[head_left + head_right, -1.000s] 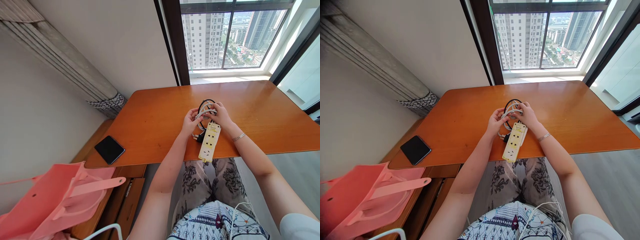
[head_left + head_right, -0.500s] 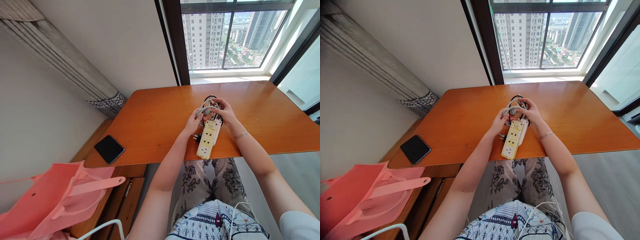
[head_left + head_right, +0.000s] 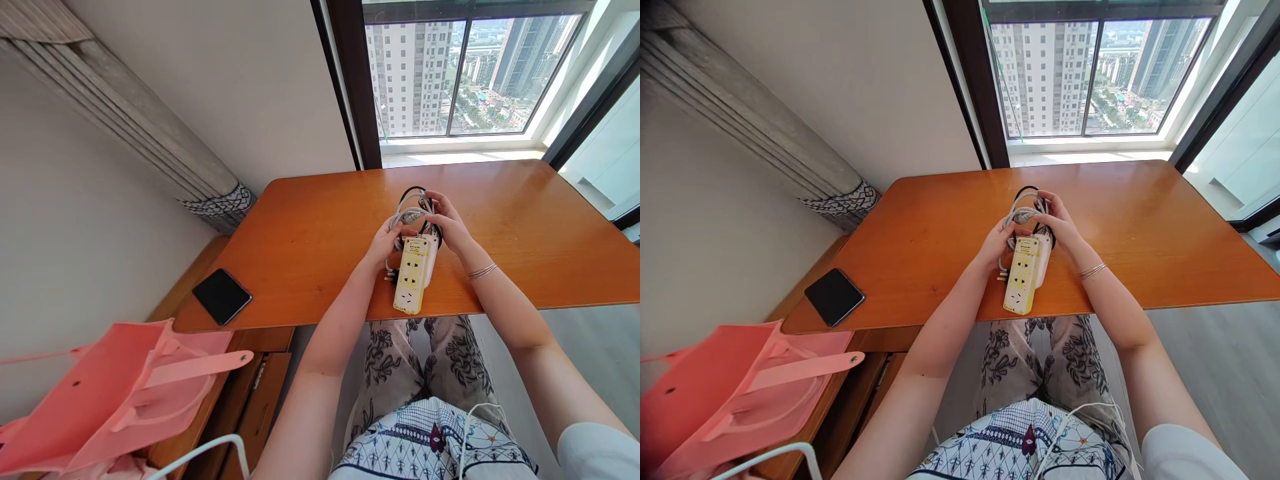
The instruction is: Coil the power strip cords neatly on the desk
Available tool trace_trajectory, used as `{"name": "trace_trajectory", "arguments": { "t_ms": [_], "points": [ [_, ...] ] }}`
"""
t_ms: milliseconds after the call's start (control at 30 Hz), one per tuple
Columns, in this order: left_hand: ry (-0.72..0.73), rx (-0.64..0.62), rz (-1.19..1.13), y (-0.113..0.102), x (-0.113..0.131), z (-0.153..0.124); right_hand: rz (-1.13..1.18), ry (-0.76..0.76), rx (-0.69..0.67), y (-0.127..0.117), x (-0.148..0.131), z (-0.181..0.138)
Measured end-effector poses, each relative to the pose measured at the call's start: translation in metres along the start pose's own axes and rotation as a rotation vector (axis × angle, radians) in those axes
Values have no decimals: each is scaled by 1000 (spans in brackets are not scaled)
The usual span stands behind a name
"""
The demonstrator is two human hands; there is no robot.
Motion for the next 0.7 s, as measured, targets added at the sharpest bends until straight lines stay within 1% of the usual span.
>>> {"name": "trace_trajectory", "arguments": {
  "t_ms": [67, 133, 167, 233, 267, 300, 367, 433, 567, 700],
  "points": [
    [14, 23, -26, -4, 1, 0, -39, -14, 4, 1, 4, -2],
    [35, 57, -52, -7, 1, 1, -64, 8, 65, -1, 10, -6],
    [49, 82, -70, -9, 2, 1, -66, 45, 104, -3, 14, -8],
    [83, 145, -112, -12, 4, 2, -33, 177, 147, -6, 23, -14],
    [99, 183, -136, -14, 5, 2, 7, 258, 128, -4, 27, -18],
    [116, 221, -163, -17, 7, 1, 62, 330, 82, 0, 30, -21],
    [148, 279, -210, -22, 11, 0, 184, 416, -29, 12, 31, -28],
    [176, 308, -236, -27, 14, -1, 261, 432, -65, 23, 29, -33],
    [172, 323, -251, -34, 14, -2, 306, 444, 33, 34, 29, -38],
    [134, 361, -316, -36, 13, 0, 346, 446, 84, 36, 34, -38]
  ]
}}
Point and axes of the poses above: each hand's wrist, its own z-axis towards the middle knuckle, its own y-axis out of the palm, x = y × z, the point moved 5 cm from there along z, towards the middle knuckle, and after that the axes turned 7 degrees about -y, right-handed, at the moved point
